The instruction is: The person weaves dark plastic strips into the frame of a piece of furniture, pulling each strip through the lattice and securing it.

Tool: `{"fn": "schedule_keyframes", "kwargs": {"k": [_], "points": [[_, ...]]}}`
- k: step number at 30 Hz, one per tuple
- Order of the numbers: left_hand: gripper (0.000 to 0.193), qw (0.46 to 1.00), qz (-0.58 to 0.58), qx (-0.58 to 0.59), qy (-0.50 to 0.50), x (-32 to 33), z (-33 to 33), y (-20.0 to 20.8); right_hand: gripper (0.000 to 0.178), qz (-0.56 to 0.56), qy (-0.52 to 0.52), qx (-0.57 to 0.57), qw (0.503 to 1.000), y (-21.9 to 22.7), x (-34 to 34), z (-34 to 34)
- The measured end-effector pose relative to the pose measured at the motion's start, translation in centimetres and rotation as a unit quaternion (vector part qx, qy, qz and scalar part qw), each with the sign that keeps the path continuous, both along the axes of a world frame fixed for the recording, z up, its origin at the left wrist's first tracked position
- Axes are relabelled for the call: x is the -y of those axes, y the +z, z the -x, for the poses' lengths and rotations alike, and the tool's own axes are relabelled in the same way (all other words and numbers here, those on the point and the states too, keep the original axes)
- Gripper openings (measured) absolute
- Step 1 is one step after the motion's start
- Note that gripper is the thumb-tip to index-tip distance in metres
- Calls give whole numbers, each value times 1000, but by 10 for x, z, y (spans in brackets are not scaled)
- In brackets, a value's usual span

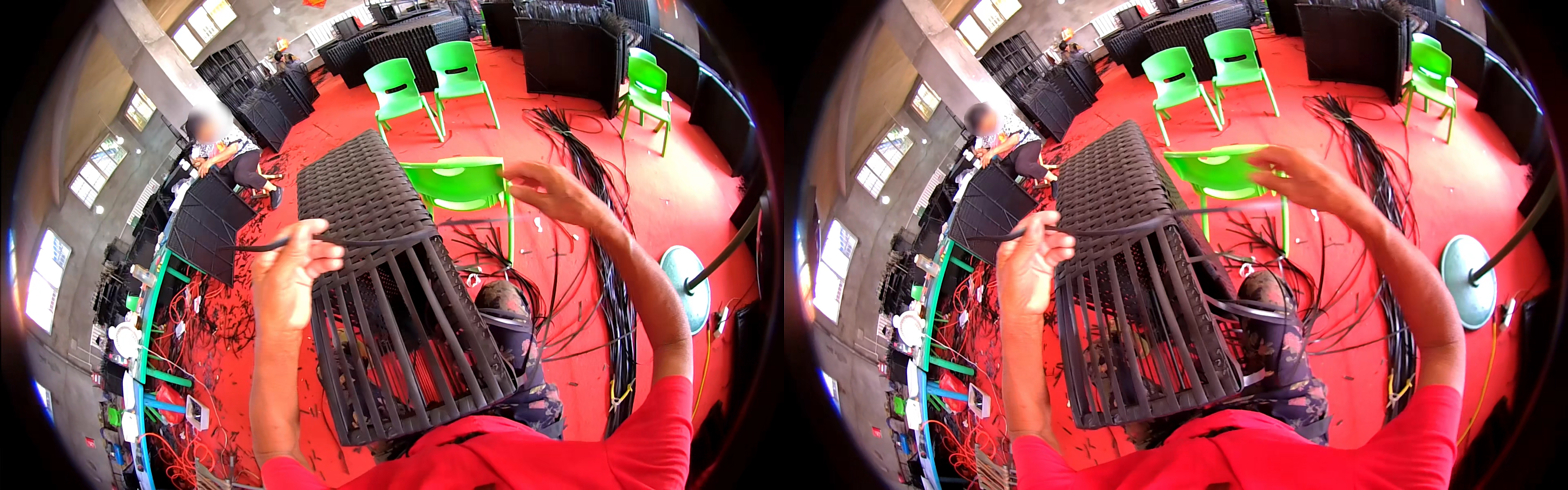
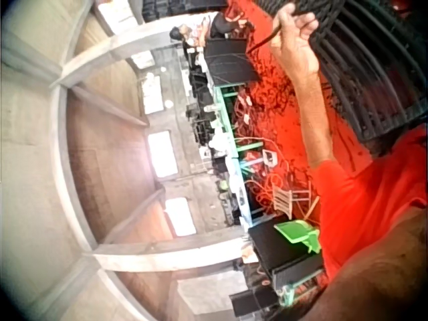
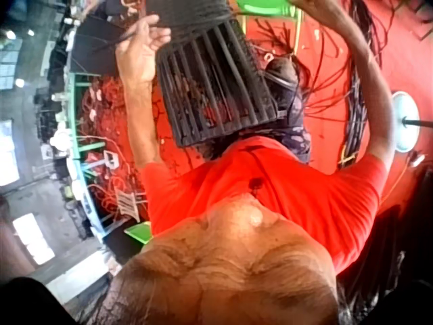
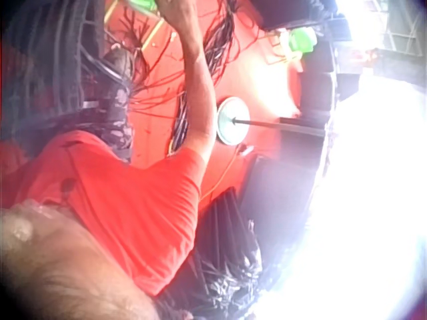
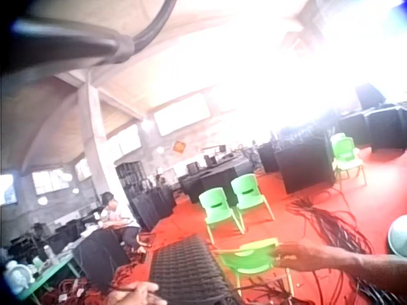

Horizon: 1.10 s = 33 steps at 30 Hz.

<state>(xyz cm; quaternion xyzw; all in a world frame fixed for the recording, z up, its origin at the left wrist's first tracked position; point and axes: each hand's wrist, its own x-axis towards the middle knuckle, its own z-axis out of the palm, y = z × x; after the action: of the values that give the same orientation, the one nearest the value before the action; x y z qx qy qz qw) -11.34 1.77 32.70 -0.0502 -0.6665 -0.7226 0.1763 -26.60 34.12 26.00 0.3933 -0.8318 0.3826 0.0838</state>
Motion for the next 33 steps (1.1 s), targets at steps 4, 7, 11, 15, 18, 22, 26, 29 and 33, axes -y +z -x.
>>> {"fn": "schedule_keyframes", "kwargs": {"k": [4, 7, 11, 15, 18, 22, 26, 29, 33], "points": [[21, 994, 59, 33, -86, -52, 4, 3, 45, 94, 219, 3, 971, 52, 84, -61], [22, 994, 81, 7, -66, -57, 4, 8, 24, 124, 202, 209, 949, 65, 92, -78], [21, 995, 99, -22, -8, -43, 3, 3, 18, 52, 177, 277, 943, 60, 74, -68], [17, 991, 110, -23, -74, -59, 6, -4, 20, 95, 211, 308, 923, 55, 86, -72], [18, 992, 108, -31, -65, -63, 5, 2, 25, 128, 225, 354, 899, 50, 89, -68], [18, 991, 129, 5, -40, -53, 7, -3, 29, 144, 249, 339, 896, 46, 87, -71], [16, 941, 328, -74, -33, -47, 7, -6, 24, 32, 192, 325, 925, 53, 79, -64], [11, 829, 550, -97, -14, -40, 0, -6, 24, -45, 165, 301, 938, 62, 62, -55], [18, 775, 626, -92, -20, -43, -2, -13, 25, -120, 165, 168, 964, 66, 62, -50]]}}
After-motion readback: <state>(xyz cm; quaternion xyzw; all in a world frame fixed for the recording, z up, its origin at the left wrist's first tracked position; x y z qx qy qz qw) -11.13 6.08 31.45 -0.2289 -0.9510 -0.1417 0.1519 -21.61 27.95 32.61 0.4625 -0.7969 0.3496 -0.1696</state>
